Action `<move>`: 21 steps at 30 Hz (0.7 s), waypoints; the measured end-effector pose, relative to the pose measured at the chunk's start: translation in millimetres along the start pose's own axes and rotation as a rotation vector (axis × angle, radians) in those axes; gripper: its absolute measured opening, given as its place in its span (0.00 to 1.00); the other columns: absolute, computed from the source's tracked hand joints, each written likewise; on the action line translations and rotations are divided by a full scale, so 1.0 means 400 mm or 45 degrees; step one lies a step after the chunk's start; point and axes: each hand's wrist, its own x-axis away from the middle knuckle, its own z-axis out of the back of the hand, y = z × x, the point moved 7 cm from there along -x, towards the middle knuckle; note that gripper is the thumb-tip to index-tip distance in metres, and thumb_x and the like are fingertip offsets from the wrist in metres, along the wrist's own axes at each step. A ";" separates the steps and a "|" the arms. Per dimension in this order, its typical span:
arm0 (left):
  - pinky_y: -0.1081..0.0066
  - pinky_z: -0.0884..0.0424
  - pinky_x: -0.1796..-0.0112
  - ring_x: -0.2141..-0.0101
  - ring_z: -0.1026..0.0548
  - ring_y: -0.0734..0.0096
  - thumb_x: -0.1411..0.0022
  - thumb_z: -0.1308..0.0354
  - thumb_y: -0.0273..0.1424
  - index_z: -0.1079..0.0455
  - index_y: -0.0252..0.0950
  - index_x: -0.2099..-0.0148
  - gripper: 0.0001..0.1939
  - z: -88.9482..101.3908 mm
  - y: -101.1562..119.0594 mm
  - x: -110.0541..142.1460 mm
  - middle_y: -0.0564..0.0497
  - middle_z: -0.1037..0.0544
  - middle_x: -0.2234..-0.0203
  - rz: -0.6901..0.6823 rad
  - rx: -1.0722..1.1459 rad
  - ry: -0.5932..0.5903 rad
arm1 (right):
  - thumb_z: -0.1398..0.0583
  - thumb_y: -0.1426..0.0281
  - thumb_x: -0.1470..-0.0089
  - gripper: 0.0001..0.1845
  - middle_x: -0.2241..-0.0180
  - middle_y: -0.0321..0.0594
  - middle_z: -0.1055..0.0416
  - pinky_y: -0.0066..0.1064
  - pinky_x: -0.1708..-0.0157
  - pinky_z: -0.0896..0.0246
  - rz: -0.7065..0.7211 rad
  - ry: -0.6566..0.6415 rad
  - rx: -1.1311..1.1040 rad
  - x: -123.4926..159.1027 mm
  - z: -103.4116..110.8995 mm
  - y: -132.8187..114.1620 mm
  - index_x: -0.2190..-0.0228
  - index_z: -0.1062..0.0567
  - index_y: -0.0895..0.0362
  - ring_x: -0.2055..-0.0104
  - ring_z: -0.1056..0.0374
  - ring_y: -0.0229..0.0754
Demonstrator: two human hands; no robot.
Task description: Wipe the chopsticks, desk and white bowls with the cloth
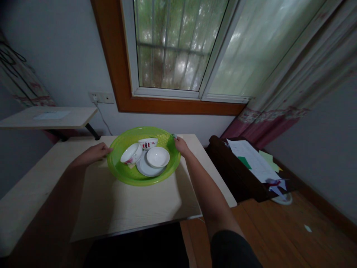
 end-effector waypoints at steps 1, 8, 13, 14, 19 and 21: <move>0.60 0.20 0.56 0.56 0.14 0.47 0.35 0.32 0.45 0.23 0.40 0.57 0.14 0.011 0.012 -0.015 0.42 0.13 0.63 0.000 -0.055 0.005 | 0.35 0.49 0.31 0.23 0.56 0.51 0.13 0.48 0.42 0.25 0.001 -0.012 -0.013 -0.004 -0.003 -0.003 0.53 0.13 0.55 0.44 0.19 0.62; 0.59 0.21 0.44 0.44 0.16 0.46 0.39 0.29 0.41 0.21 0.38 0.40 0.27 -0.045 0.120 -0.104 0.37 0.14 0.42 -0.165 0.137 -0.011 | 0.35 0.47 0.31 0.25 0.57 0.48 0.12 0.47 0.42 0.24 0.029 -0.057 -0.066 -0.011 -0.009 -0.002 0.52 0.13 0.55 0.47 0.19 0.60; 0.59 0.18 0.49 0.49 0.14 0.51 0.36 0.34 0.32 0.23 0.34 0.37 0.26 -0.095 0.099 -0.124 0.36 0.14 0.43 -0.073 0.361 -0.017 | 0.37 0.49 0.29 0.24 0.57 0.50 0.12 0.46 0.42 0.25 -0.004 -0.024 -0.050 -0.011 -0.005 0.019 0.52 0.13 0.56 0.46 0.19 0.59; 0.60 0.18 0.49 0.50 0.14 0.53 0.35 0.35 0.31 0.23 0.34 0.37 0.25 -0.099 0.092 -0.126 0.36 0.14 0.43 -0.049 0.385 -0.009 | 0.37 0.49 0.29 0.24 0.57 0.50 0.12 0.46 0.42 0.25 -0.007 -0.017 -0.054 -0.009 -0.005 0.022 0.52 0.13 0.56 0.46 0.19 0.59; 0.60 0.17 0.50 0.52 0.13 0.55 0.37 0.31 0.31 0.23 0.36 0.36 0.27 -0.102 0.065 -0.107 0.39 0.13 0.47 0.042 0.508 0.109 | 0.40 0.50 0.27 0.25 0.57 0.49 0.12 0.46 0.42 0.24 -0.047 0.046 -0.036 0.018 0.001 0.052 0.52 0.13 0.55 0.45 0.19 0.59; 0.60 0.16 0.50 0.51 0.13 0.55 0.37 0.30 0.31 0.25 0.36 0.35 0.29 -0.107 0.058 -0.084 0.39 0.14 0.45 0.062 0.624 0.154 | 0.42 0.49 0.27 0.26 0.57 0.49 0.13 0.46 0.42 0.24 -0.020 0.047 -0.020 0.032 0.003 0.064 0.51 0.14 0.55 0.45 0.19 0.59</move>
